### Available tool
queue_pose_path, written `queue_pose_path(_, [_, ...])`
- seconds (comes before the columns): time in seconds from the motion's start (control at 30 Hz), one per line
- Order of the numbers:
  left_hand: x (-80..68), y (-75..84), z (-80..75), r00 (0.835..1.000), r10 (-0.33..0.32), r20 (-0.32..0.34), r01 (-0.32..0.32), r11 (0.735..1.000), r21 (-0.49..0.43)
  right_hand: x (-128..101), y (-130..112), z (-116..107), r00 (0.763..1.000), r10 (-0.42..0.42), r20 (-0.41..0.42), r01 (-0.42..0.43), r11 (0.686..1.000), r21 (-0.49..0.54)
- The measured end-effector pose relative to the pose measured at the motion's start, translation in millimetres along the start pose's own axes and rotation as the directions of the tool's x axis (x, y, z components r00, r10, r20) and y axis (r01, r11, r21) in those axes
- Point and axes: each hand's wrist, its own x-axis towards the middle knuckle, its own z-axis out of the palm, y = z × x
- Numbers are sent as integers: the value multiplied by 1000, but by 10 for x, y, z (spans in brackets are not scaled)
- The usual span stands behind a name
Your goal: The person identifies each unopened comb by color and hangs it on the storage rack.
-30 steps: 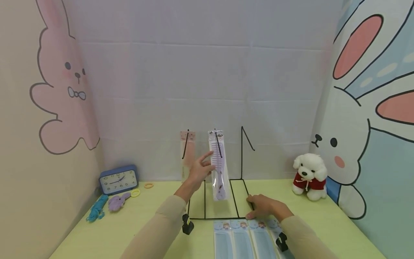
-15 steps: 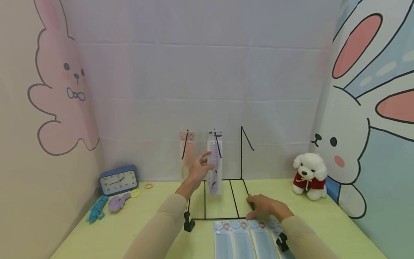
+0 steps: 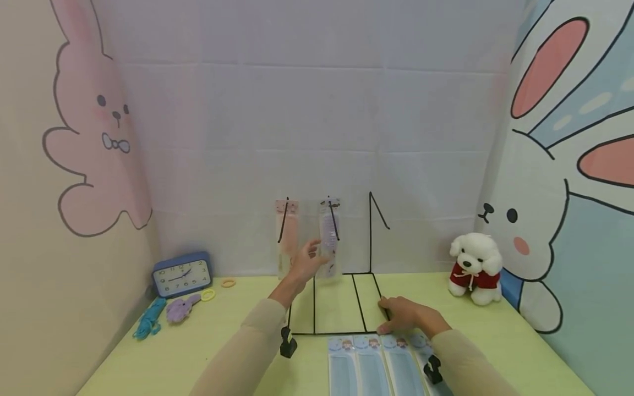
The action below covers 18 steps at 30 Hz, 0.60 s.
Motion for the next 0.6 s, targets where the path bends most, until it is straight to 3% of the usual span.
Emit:
queue_pose_path(0.2, [-85,-155,-31,999,25,28,-25,999,-21,8,15,20,1000,-9,7,9,1000,-1])
queue_pose_path(0.3, [-202,-216,-24,993,80,84,-84,995,50,4,15,19,1000,-11,7,11,1000,-6])
queue_pose_path(0.37, [-311,-229,-5,980,127,150,-147,980,133,-5,15,10,1000,-12,5,12,1000,-7])
queue_pose_path(0.43, [-431,-236,7,956,177,233,-234,941,245,-14,19,2,1000,-14,3,14,1000,-10])
queue_pose_path(0.5, [-551,-238,-5,929,197,314,-307,882,356,-13,21,-3,1000,-22,4,22,1000,-6])
queue_pose_path(0.6, [-701,-265,-82,896,161,413,-373,777,507,-7,26,-1,999,-35,7,35,999,-6])
